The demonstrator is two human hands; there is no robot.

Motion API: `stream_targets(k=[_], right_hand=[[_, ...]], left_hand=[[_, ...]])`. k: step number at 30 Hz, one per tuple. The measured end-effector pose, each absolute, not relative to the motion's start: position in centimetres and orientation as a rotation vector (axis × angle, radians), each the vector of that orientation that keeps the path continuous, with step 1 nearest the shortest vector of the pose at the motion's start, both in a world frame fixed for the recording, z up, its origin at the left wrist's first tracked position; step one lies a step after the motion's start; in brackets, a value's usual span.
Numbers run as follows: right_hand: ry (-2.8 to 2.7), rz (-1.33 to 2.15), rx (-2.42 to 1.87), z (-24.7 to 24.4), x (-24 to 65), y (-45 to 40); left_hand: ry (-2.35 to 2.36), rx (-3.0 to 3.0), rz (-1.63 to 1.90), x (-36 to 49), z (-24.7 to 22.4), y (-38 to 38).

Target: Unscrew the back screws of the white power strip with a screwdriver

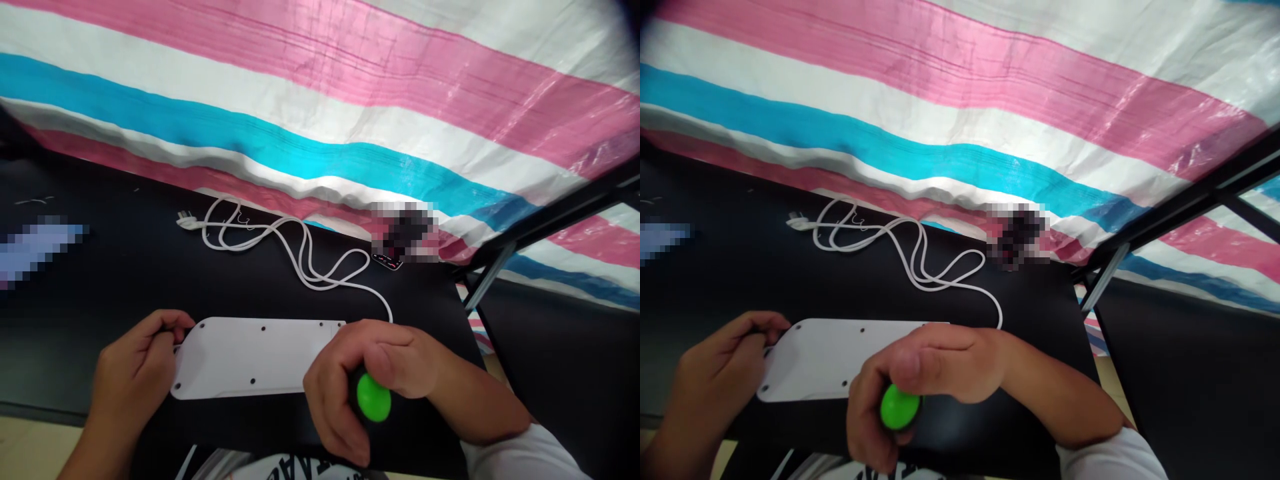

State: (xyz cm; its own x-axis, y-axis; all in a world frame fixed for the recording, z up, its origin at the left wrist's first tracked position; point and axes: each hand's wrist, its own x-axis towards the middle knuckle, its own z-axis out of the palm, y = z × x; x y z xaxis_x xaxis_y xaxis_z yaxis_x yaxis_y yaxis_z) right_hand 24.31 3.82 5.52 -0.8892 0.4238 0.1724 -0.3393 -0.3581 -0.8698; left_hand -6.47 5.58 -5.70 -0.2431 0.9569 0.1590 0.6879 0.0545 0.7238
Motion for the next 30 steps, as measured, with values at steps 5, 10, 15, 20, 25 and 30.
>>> stream_targets(k=[5,10,15,20,25,30], right_hand=[[-1.226,2.301,-0.300,6.1,24.7,3.4],[-1.191,2.402,-0.318,8.4,24.9,3.0],[-1.327,2.423,-0.361,8.6,25.3,3.7],[-1.539,2.428,-0.342,9.1,25.7,4.5],[-1.443,2.449,-0.367,8.7,25.4,4.0],[-1.165,2.354,-0.300,7.9,25.1,3.2]], left_hand=[[1.985,1.677,1.019,-6.5,-5.8,5.6],[2.051,1.672,0.951,-6.7,-6.1,5.6],[2.089,1.657,0.916,-6.9,-6.1,5.6],[2.108,1.735,0.839,-7.8,-6.3,5.8],[2.046,1.707,0.780,-7.9,-6.2,5.7],[2.041,1.634,0.704,-7.5,-5.7,5.6]])
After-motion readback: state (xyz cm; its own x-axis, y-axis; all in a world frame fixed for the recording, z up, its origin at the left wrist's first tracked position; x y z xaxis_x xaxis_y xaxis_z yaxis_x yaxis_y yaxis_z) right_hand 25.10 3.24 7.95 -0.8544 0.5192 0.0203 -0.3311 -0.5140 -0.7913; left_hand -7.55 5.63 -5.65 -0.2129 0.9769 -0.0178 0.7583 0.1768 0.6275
